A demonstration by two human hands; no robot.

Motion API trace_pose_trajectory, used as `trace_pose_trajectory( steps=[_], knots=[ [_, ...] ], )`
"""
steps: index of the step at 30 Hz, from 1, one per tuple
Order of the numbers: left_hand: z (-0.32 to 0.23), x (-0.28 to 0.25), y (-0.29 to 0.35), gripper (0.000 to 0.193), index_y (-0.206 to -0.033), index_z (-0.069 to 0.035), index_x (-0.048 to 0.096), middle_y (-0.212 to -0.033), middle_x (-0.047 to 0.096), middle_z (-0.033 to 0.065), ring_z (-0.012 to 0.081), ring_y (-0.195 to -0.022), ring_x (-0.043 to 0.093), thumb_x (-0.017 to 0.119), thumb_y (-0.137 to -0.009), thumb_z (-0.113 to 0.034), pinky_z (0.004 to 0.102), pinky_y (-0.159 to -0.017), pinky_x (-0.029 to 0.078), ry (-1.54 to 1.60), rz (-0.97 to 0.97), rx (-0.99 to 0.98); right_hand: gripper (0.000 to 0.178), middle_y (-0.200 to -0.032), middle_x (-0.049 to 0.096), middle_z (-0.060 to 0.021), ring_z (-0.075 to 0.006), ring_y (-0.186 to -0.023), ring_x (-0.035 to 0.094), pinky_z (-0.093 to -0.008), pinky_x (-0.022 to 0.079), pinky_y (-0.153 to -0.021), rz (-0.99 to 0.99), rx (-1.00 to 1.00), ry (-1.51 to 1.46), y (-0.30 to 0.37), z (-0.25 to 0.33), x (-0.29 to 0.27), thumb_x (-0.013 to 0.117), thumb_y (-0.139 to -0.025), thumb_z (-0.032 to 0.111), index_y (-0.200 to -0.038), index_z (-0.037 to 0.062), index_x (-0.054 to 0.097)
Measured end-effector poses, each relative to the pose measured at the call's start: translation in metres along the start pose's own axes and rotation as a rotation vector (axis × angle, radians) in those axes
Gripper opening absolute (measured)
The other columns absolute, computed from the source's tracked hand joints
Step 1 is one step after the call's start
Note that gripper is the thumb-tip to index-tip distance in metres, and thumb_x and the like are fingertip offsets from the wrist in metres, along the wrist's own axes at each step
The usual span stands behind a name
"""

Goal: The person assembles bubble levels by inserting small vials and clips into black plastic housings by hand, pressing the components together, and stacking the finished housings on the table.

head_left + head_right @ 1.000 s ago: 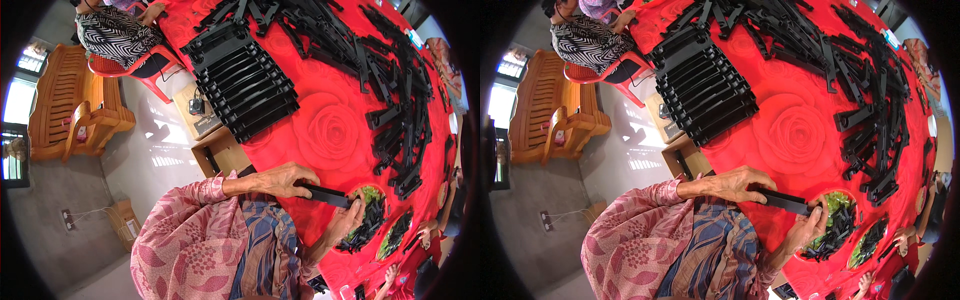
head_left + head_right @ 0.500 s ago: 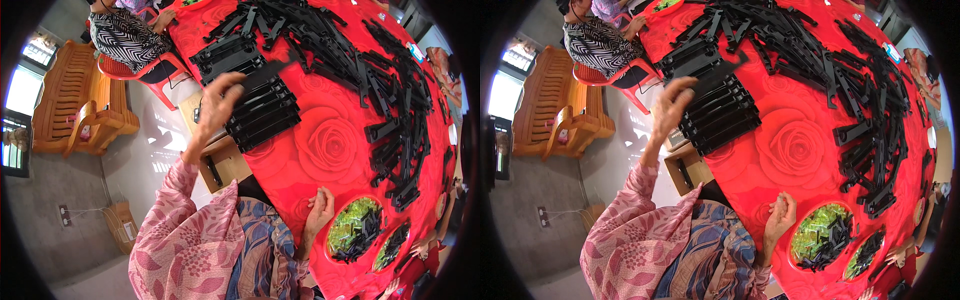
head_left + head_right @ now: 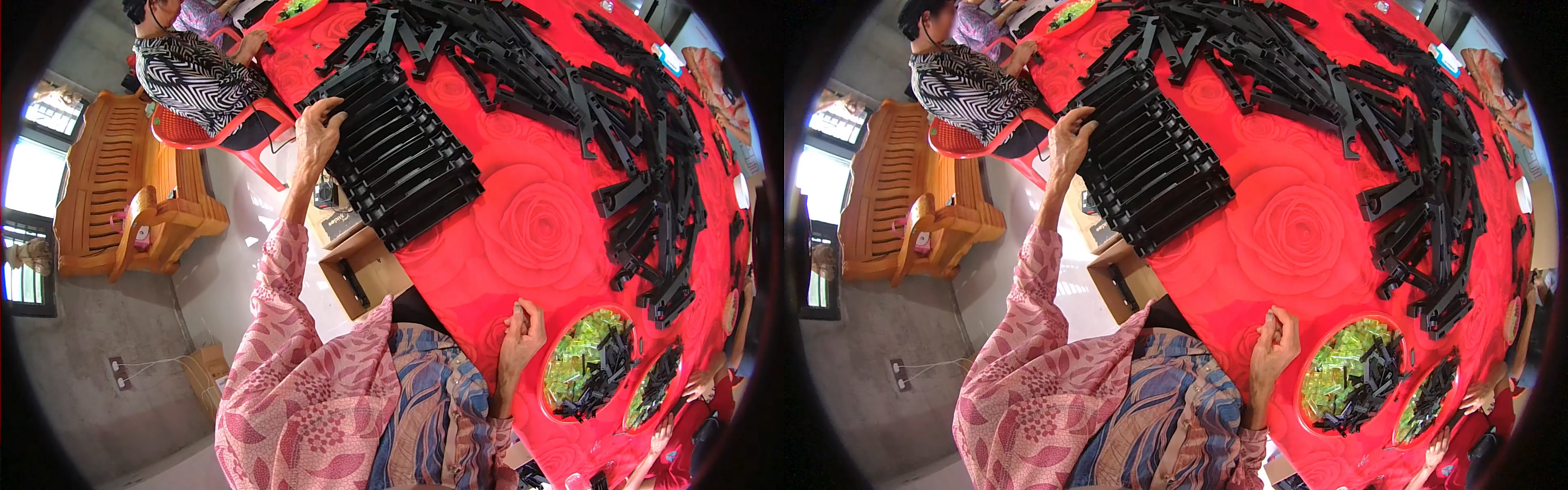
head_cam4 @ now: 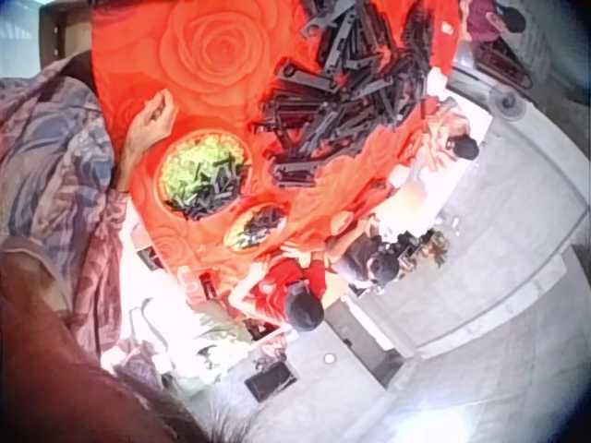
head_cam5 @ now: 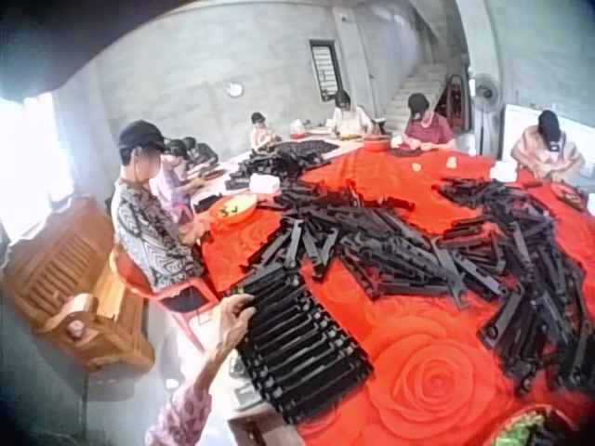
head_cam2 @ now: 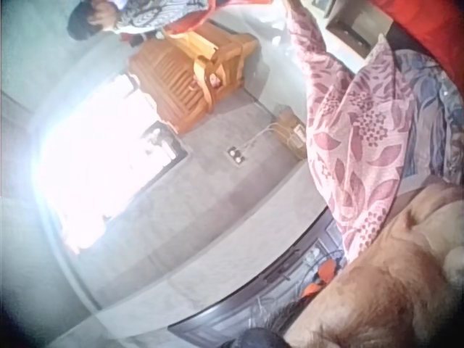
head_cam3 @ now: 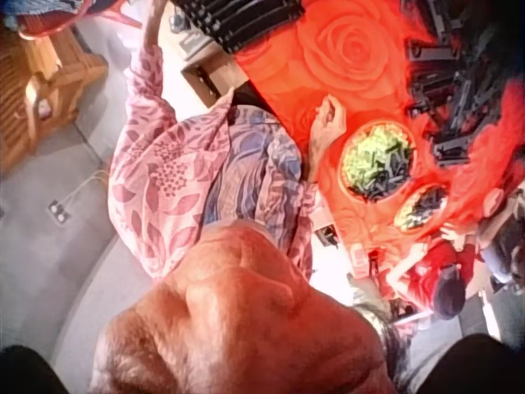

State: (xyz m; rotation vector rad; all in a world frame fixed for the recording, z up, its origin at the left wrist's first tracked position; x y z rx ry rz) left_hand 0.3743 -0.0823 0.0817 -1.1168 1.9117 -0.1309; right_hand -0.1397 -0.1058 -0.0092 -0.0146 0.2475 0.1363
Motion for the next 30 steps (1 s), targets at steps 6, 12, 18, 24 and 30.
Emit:
trace_pose_trajectory(
  steps=[6, 12, 18, 24, 30],
  knots=[
    [0.001, 0.005, 0.004, 0.032, -0.107, -0.009, 0.072, -0.094, 0.068, 0.0181, 0.0307, -0.087, 0.065, 0.073, -0.076, -0.014, 0.0385, -0.082, 0.051, -0.008, 0.01, -0.036, 0.009, -0.092, 0.062, -0.0087, -0.0098, -0.068, 0.058, -0.0225, 0.054, -0.058, 0.005, 0.018, 0.02, -0.001, -0.002, -0.001, 0.058, -0.092, -0.002, -0.099, -0.0044, 0.065],
    [0.001, 0.004, 0.0, 0.031, -0.105, -0.009, 0.072, -0.097, 0.069, 0.0166, 0.0304, -0.092, 0.064, 0.073, -0.074, -0.013, 0.04, -0.086, 0.051, 0.002, 0.01, 0.014, 0.01, -0.09, 0.061, -0.0077, -0.0088, -0.067, 0.057, -0.0221, 0.052, -0.058, 0.006, 0.036, 0.0, -0.002, 0.0, 0.001, 0.058, -0.093, -0.001, -0.099, -0.0042, 0.065],
    [-0.001, 0.002, 0.002, 0.03, -0.105, -0.006, 0.071, -0.099, 0.07, 0.0154, 0.0301, -0.098, 0.064, 0.073, -0.077, -0.015, 0.04, -0.09, 0.049, -0.031, 0.058, -0.001, 0.01, -0.091, 0.061, -0.0075, -0.0089, -0.069, 0.057, -0.0224, 0.053, -0.058, 0.019, 0.016, 0.009, -0.002, -0.001, 0.001, 0.058, -0.093, 0.0, -0.1, -0.004, 0.065],
    [-0.056, -0.036, 0.024, 0.019, -0.103, 0.0, 0.068, -0.097, 0.069, 0.0149, 0.0301, -0.097, 0.064, 0.065, -0.087, -0.012, 0.0381, -0.089, 0.048, 0.003, -0.272, 0.164, 0.011, -0.085, 0.063, -0.0029, -0.0061, -0.061, 0.056, -0.0194, 0.041, -0.049, -0.007, -0.025, -0.008, -0.004, -0.004, 0.001, 0.061, -0.094, 0.006, -0.101, 0.0001, 0.066],
    [-0.166, 0.038, 0.143, 0.007, -0.086, 0.0, 0.066, -0.079, 0.064, 0.0128, 0.0254, -0.069, 0.062, 0.058, -0.084, 0.0, 0.0341, -0.063, 0.05, 0.544, 0.219, 0.309, 0.011, -0.086, 0.063, -0.0039, -0.0072, -0.062, 0.056, -0.0199, 0.043, -0.051, -0.004, -0.015, 0.017, -0.003, -0.005, -0.002, 0.06, -0.093, 0.005, -0.101, -0.0005, 0.065]
  ],
)
Point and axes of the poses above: each hand's wrist, its own y-axis away from the middle knuckle, its own x-axis out of the palm, z = x × y, the point moved 7 cm from there along -y, towards the middle knuckle
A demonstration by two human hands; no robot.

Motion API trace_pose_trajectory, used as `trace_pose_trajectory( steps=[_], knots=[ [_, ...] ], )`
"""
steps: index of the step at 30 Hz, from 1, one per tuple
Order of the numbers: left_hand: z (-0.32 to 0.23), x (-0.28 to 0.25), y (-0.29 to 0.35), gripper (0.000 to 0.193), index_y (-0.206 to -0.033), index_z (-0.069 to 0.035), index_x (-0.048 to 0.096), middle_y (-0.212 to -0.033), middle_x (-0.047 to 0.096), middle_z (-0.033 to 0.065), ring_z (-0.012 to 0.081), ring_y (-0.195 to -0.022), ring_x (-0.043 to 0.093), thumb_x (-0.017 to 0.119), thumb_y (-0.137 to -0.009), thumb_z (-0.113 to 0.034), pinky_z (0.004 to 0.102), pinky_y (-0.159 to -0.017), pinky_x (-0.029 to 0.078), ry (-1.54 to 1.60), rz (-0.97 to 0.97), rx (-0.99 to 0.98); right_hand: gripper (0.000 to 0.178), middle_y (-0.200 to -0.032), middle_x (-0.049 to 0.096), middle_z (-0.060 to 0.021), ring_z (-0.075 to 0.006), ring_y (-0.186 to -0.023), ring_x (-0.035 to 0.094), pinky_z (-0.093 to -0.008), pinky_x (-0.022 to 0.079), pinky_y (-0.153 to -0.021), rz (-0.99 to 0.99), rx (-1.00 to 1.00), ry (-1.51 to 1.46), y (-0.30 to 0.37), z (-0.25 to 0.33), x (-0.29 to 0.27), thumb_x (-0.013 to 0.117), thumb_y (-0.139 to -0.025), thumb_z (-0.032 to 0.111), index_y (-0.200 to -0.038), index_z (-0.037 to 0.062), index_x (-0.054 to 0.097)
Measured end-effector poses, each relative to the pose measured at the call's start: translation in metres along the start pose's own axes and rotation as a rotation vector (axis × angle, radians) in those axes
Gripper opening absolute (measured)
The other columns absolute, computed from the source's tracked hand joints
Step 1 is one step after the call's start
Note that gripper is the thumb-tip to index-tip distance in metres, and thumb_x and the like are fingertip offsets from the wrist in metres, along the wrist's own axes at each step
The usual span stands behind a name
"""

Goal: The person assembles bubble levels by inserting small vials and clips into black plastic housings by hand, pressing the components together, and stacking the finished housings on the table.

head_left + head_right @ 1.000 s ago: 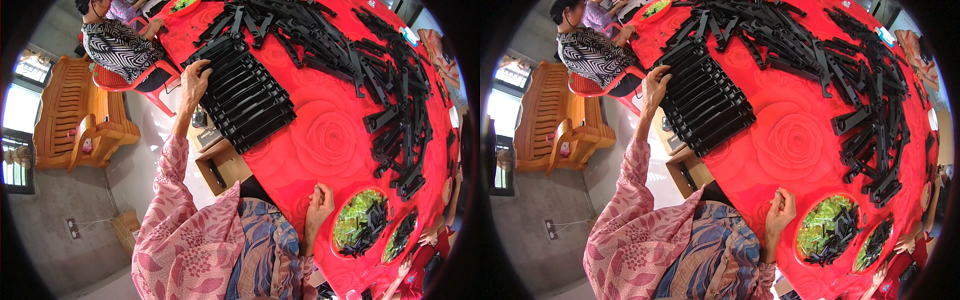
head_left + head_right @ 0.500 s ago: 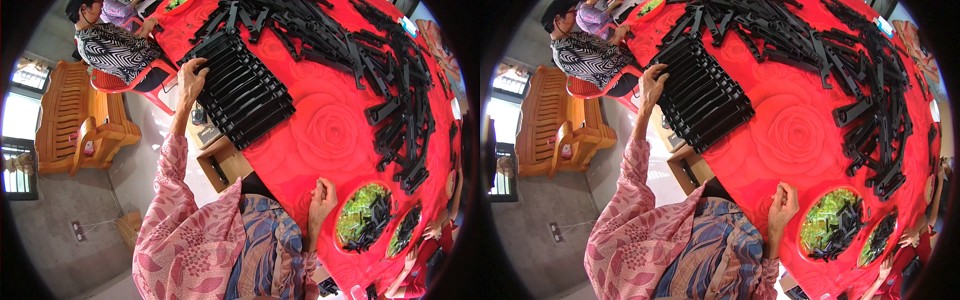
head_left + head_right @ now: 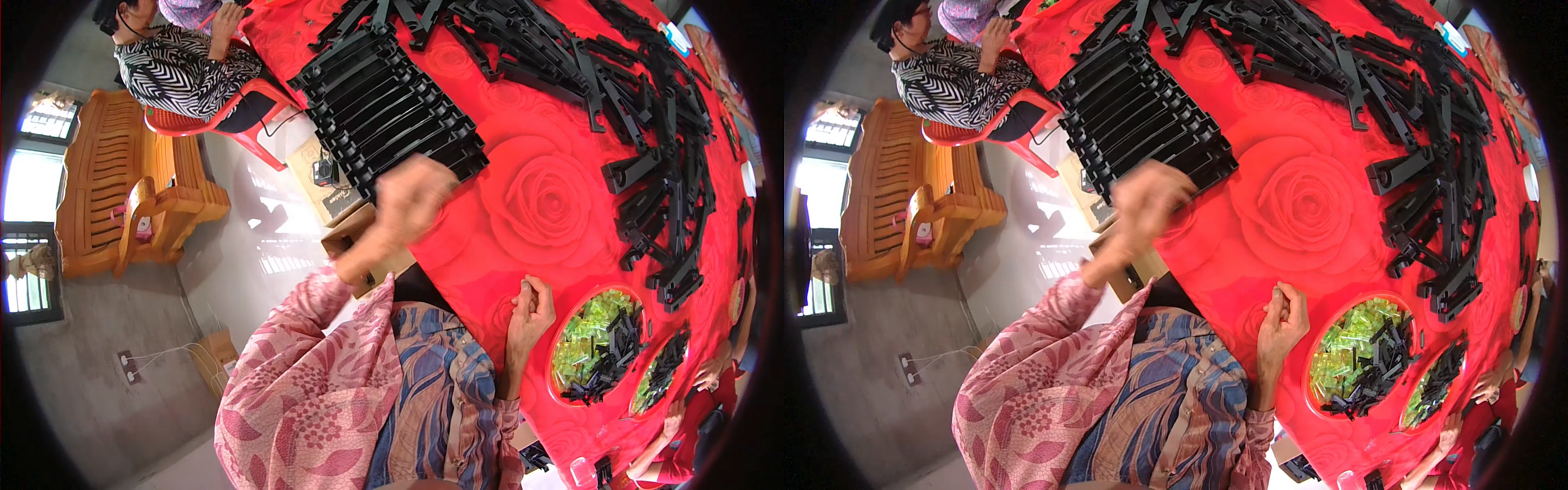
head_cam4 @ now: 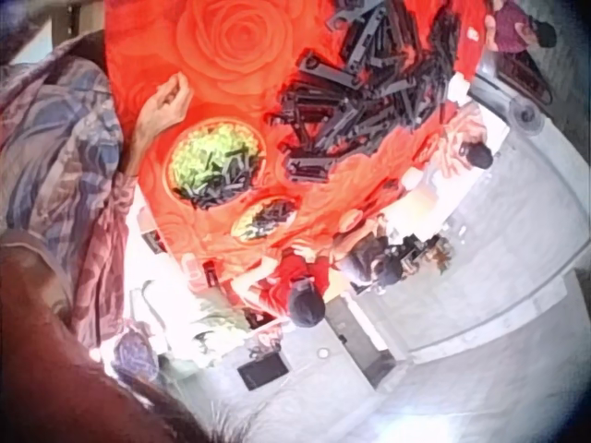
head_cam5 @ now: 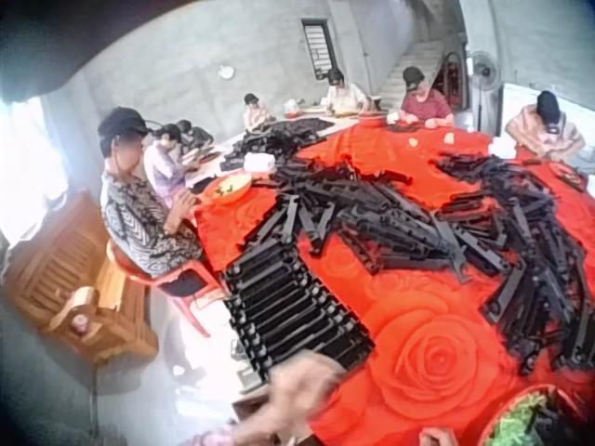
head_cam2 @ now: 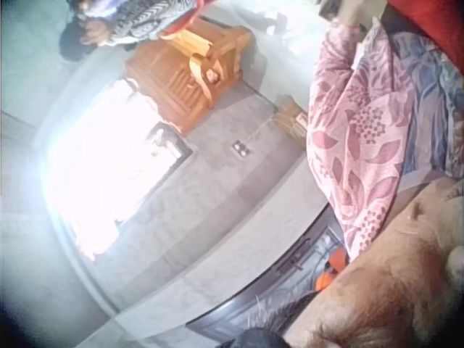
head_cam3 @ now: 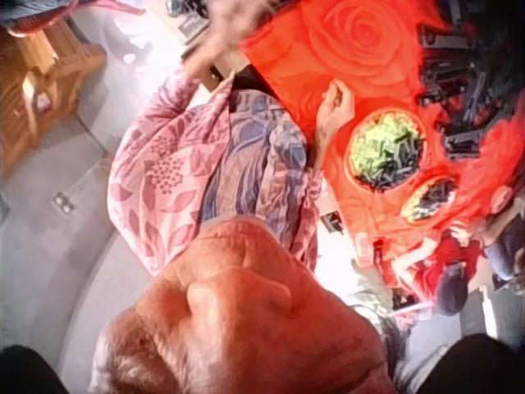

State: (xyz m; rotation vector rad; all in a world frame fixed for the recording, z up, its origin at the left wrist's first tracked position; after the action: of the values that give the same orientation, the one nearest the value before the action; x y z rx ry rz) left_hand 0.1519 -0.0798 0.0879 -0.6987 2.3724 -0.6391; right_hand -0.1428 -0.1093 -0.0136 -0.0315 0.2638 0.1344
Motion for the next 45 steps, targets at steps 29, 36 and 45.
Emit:
trace_pose_trajectory(
  steps=[29, 36, 45],
  knots=[
    [-0.028, 0.215, 0.066, 0.013, -0.101, 0.0, 0.064, -0.082, 0.065, 0.0032, 0.008, -0.072, 0.059, 0.06, -0.096, -0.011, 0.0238, -0.065, 0.047, 0.491, 0.929, -0.56, 0.013, -0.068, 0.058, -0.0095, -0.0271, -0.057, 0.06, -0.0367, 0.047, -0.049, -0.009, -0.234, 0.263, 0.071, 0.028, -0.041, 0.074, -0.081, 0.009, -0.081, 0.0032, 0.063],
    [-0.008, 0.216, 0.059, 0.022, -0.099, 0.0, 0.064, -0.085, 0.065, 0.0063, 0.0114, -0.069, 0.062, 0.052, -0.101, -0.019, 0.0244, -0.063, 0.049, 0.688, 0.901, -0.621, 0.012, -0.067, 0.058, -0.0101, -0.0282, -0.056, 0.06, -0.0367, 0.046, -0.048, -0.021, -0.251, 0.253, 0.07, 0.028, -0.04, 0.072, -0.083, 0.01, -0.08, 0.0028, 0.062],
    [-0.02, 0.237, 0.039, 0.023, -0.097, 0.0, 0.063, -0.085, 0.066, 0.0107, 0.017, -0.068, 0.066, 0.057, -0.098, -0.022, 0.0295, -0.062, 0.052, 0.577, 1.08, -0.723, 0.011, -0.068, 0.059, -0.0089, -0.0268, -0.053, 0.06, -0.0354, 0.048, -0.047, -0.052, -0.283, 0.29, 0.07, 0.026, -0.043, 0.072, -0.083, 0.009, -0.08, 0.0045, 0.063]
  ],
)
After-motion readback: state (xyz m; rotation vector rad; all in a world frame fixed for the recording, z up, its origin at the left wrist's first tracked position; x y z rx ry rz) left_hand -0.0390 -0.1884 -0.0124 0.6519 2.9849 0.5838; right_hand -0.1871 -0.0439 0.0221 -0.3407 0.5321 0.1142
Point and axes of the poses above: each hand's wrist, its own y-axis away from the middle knuckle, its own x-axis out of the palm, z = x × y, the point moved 7 cm from there along -y, towards the middle knuckle
